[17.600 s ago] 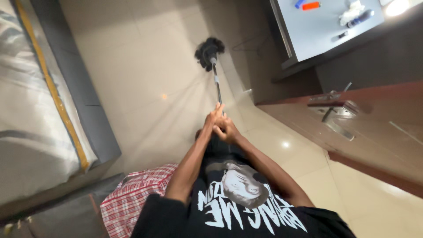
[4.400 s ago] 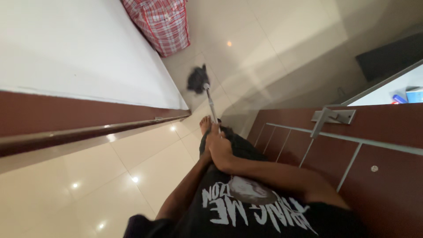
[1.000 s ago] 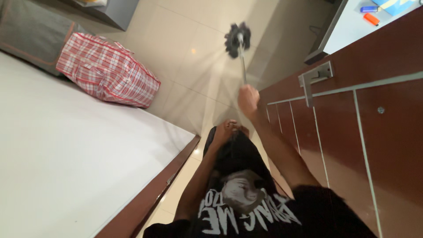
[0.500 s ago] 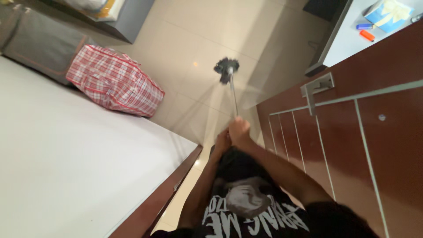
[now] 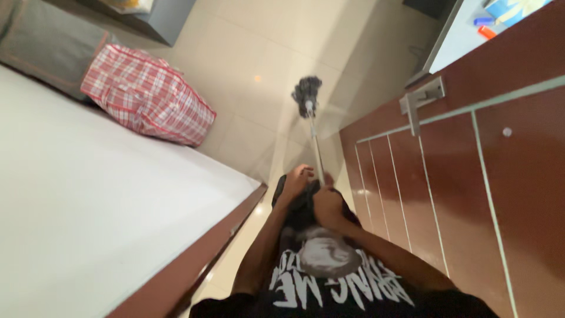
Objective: The person uses a duster on a long pole to wipe the floor and the bottom edge of a wall, moving between different areas of the room.
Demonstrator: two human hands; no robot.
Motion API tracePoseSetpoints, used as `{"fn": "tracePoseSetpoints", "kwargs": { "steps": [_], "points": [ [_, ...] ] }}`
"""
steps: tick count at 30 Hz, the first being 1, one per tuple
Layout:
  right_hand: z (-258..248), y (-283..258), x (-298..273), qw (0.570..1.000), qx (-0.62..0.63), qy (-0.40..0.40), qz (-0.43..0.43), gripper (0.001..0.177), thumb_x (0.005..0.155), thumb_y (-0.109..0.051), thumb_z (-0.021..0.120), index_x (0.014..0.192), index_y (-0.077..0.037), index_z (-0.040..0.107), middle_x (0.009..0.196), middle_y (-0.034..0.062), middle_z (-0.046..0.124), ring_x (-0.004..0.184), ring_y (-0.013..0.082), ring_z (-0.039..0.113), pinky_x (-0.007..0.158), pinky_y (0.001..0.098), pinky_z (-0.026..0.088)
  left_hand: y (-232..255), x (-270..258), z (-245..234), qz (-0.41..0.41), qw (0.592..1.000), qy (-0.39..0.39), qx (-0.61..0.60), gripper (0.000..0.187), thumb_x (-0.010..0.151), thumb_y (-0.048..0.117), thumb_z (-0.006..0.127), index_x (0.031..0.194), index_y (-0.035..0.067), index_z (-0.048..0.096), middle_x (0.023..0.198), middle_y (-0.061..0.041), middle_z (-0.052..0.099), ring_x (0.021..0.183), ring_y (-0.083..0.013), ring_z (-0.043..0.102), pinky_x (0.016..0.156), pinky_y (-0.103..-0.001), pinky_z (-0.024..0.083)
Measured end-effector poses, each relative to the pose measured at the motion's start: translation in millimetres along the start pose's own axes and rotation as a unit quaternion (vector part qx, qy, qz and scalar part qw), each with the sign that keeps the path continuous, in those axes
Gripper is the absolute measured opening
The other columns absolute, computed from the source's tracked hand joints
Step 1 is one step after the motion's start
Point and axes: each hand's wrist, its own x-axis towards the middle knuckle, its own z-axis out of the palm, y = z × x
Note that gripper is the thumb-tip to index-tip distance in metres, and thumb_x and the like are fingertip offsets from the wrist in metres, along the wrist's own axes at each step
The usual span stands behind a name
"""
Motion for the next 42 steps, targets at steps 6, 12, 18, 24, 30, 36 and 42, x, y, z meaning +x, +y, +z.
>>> {"fn": "tracePoseSetpoints", "kwargs": {
  "steps": [6,12,18,24,30,36,42],
  "points": [
    [-8.2,17.4,138.6,0.984,0.163,-0.061,-0.028,0.024,0.096,-0.029,0.063,0.082,-0.010,0.069,0.073,0.0049,0.061,0.063,0.0208,0.061,0.051,0.0359,0.045,7.4,-1.2,7.5,0.084,0.994,0.054,0.038,0.028,0.106,0.023,0.046,0.112,0.006,0.068,0.097,-0.011,0.077,0.071,-0.0179,0.073,0.068,-0.034,0.060],
    [12.9,116.7,119.6,0.368,0.871,-0.246,0.214,0.034,0.103,-0.041,0.061,0.088,-0.011,0.062,0.062,-0.0019,0.053,0.051,0.0110,0.050,0.046,0.0268,0.040,9.5,-10.5,22.9,0.003,0.998,0.015,-0.066,0.023,0.104,0.012,0.051,0.117,0.008,0.069,0.094,-0.010,0.076,0.075,-0.0168,0.073,0.066,-0.031,0.062],
    [26.0,174.9,-77.7,0.555,0.781,-0.163,0.235,0.029,0.101,-0.036,0.058,0.104,-0.008,0.064,0.076,0.0103,0.062,0.067,0.0256,0.060,0.059,0.0384,0.048,7.4,-44.3,43.5,0.025,0.997,0.008,-0.072,0.027,0.100,0.010,0.048,0.117,0.007,0.069,0.097,-0.010,0.077,0.080,-0.0154,0.075,0.068,-0.031,0.065],
    [36.5,180.9,-99.4,0.946,0.305,0.003,0.106,0.033,0.098,-0.028,0.055,0.118,-0.003,0.064,0.091,0.0268,0.070,0.084,0.0462,0.068,0.073,0.0559,0.054,-7.6,-79.7,83.9,-0.008,0.999,0.006,-0.045,0.027,0.101,0.014,0.049,0.118,0.007,0.068,0.096,-0.011,0.078,0.073,-0.0168,0.075,0.068,-0.030,0.060],
    [51.3,118.9,-10.9,0.983,0.172,0.042,0.055,0.017,0.098,-0.016,0.059,0.102,-0.005,0.071,0.088,0.0183,0.073,0.082,0.0391,0.072,0.070,0.0519,0.055,-14.6,-93.2,124.9,0.004,1.000,-0.005,-0.014,0.027,0.100,0.014,0.049,0.117,0.008,0.068,0.091,-0.011,0.078,0.071,-0.0231,0.075,0.067,-0.036,0.060],
    [51.9,117.7,-98.3,0.993,0.117,0.011,-0.017,0.044,0.089,-0.024,0.062,0.119,0.008,0.068,0.066,0.0162,0.073,0.063,0.0334,0.072,0.052,0.0484,0.056,16.7,-144.1,158.6,0.102,0.969,-0.004,0.227,0.042,0.089,0.016,0.065,0.130,0.010,0.061,0.131,-0.022,0.061,0.106,-0.0429,0.064,0.085,-0.050,0.053],
    [23.0,114.2,-143.4,0.992,0.122,-0.006,-0.028,0.026,0.089,-0.017,0.056,0.097,0.000,0.074,0.073,0.0153,0.074,0.064,0.0327,0.074,0.056,0.0479,0.057,-2.6,-174.9,181.9,0.280,0.907,0.025,0.314,0.040,0.097,0.024,0.061,0.135,0.017,0.059,0.141,-0.009,0.060,0.116,-0.0328,0.067,0.093,-0.050,0.052]
  ]
}}
